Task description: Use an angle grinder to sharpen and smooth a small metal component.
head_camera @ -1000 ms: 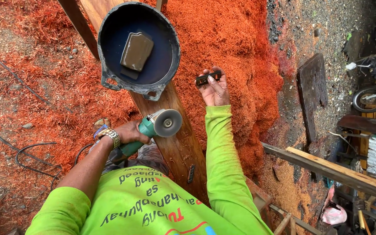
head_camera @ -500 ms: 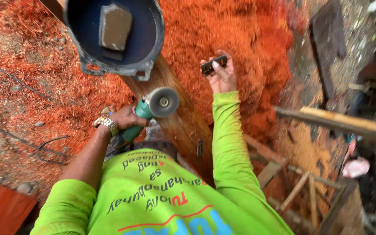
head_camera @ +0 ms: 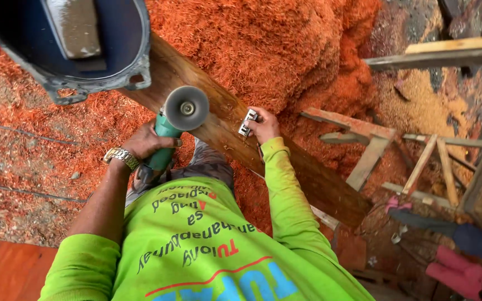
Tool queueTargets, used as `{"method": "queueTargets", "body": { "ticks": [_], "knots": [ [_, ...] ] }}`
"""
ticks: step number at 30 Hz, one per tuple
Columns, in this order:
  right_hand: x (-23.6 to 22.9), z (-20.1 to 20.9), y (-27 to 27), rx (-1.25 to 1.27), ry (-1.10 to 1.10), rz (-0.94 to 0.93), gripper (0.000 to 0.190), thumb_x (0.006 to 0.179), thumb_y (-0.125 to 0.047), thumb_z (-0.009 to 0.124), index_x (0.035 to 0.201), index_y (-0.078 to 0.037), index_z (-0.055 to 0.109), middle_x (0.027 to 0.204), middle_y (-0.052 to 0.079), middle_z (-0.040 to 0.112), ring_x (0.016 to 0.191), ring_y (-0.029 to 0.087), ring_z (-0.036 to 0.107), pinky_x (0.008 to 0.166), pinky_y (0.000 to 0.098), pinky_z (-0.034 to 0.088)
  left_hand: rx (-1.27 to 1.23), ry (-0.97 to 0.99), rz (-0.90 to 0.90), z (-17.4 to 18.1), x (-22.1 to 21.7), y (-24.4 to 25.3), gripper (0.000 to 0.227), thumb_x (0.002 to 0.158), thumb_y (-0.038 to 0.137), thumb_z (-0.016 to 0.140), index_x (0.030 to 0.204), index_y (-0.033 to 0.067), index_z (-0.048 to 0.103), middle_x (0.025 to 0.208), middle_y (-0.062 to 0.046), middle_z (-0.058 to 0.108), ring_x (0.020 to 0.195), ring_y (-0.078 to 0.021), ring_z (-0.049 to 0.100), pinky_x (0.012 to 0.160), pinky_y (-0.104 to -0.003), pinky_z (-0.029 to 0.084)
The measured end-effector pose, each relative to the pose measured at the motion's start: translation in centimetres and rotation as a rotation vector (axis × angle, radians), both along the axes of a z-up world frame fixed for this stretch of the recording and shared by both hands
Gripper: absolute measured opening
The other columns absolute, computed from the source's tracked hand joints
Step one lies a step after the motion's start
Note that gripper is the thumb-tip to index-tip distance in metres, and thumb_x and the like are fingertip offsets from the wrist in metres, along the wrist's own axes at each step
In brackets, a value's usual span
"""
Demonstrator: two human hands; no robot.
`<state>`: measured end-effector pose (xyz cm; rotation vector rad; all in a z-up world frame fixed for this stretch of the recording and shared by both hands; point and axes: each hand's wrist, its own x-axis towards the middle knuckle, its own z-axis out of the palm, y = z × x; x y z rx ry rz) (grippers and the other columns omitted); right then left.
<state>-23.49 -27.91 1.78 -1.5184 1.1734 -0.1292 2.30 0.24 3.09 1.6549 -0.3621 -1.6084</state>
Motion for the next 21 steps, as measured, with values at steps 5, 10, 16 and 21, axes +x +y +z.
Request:
{"method": "queueTargets", "body": {
  "ticks": [5,10,16,21],
  "knots": [
    [-2.1,1.2,0.1,-0.286,0.348,0.094,0.053,0.079,-0.012,0.084,0.130,-0.016,0.069,0.094,0.017,0.063,0.077,0.024,0.069,0.059,0.0342,0.066,-0.048,0.030,-0.047,0.5,0.7,0.0,0.080,0.073,0.033,0.091,0.135,0.0009,0.053,0.113,-0.030,0.066,0.106,-0.0459,0.066,0.094,-0.058,0.054],
    [-7.0,2.7,1.8,-0.505,0.533,0.196,0.035,0.090,-0.014,0.077,0.124,-0.018,0.071,0.096,0.012,0.065,0.087,0.025,0.067,0.079,0.0363,0.060,-0.094,0.077,-0.042,1.1,1.1,0.4,0.083,0.071,0.028,0.090,0.135,-0.0047,0.049,0.115,-0.035,0.063,0.108,-0.0518,0.063,0.097,-0.065,0.052],
    [-12.0,0.8,5.5,-0.558,0.483,0.227,0.039,0.074,-0.019,0.091,0.106,-0.007,0.071,0.086,0.013,0.070,0.087,0.032,0.069,0.079,0.0448,0.058,-0.084,0.055,-0.018,0.1,0.8,0.5,0.078,0.074,0.029,0.089,0.135,-0.0001,0.052,0.112,-0.029,0.064,0.104,-0.0464,0.065,0.095,-0.060,0.053],
    [-15.5,-2.5,3.8,-0.572,0.418,0.114,0.011,0.089,-0.010,0.076,0.098,-0.008,0.070,0.085,0.015,0.073,0.081,0.028,0.073,0.063,0.0328,0.063,-0.116,0.056,0.038,-0.2,0.3,0.5,0.076,0.070,0.024,0.091,0.131,-0.0019,0.054,0.108,-0.029,0.064,0.102,-0.0474,0.066,0.093,-0.061,0.053]
  ]
}}
